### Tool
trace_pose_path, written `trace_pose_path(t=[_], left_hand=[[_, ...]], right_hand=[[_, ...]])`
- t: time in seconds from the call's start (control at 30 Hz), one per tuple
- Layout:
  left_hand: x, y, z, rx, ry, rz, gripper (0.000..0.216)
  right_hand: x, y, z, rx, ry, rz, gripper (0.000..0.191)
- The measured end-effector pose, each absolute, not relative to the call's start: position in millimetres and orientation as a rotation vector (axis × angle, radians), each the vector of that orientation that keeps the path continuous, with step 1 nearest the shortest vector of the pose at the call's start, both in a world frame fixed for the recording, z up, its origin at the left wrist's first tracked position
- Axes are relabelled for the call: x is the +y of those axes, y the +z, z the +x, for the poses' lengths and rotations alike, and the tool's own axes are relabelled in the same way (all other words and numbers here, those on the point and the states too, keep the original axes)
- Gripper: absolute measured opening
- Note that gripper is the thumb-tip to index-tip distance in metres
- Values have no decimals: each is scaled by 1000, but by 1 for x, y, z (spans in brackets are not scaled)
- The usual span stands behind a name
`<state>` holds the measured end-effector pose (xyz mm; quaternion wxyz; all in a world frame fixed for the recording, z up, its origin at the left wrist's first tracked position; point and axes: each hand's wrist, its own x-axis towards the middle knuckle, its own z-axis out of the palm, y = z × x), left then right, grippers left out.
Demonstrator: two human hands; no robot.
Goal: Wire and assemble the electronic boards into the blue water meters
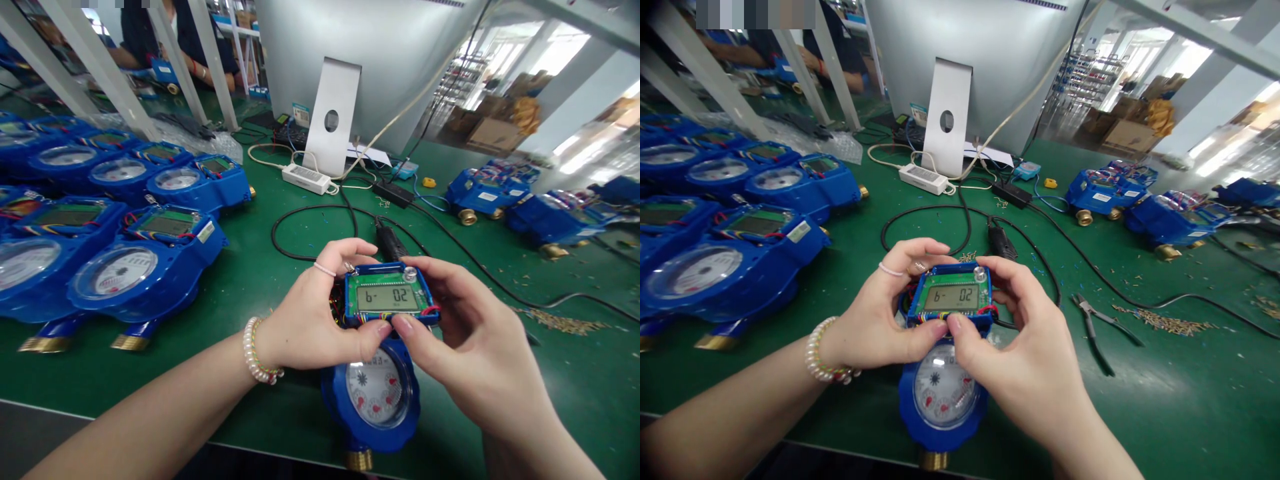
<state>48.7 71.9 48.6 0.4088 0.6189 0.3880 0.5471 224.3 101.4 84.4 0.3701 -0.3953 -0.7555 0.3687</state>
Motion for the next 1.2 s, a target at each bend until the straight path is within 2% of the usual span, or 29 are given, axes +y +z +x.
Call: trace_pose_path(t=[0.1,0.27,0.4,1.2], left_hand=[[71,49,49,999,1392,1562,69],[70,49,49,1010,1387,1589,72],[70,48,48,1019,1379,1600,74],[75,48,42,904,1290,1553,70]], right_hand=[[100,83,231,-2007,797,-929,54],[102,86,243,-2233,472,-623,33],[107,88,248,-2333,376,-498,31],[113,85,252,-2454,231,-411,28]])
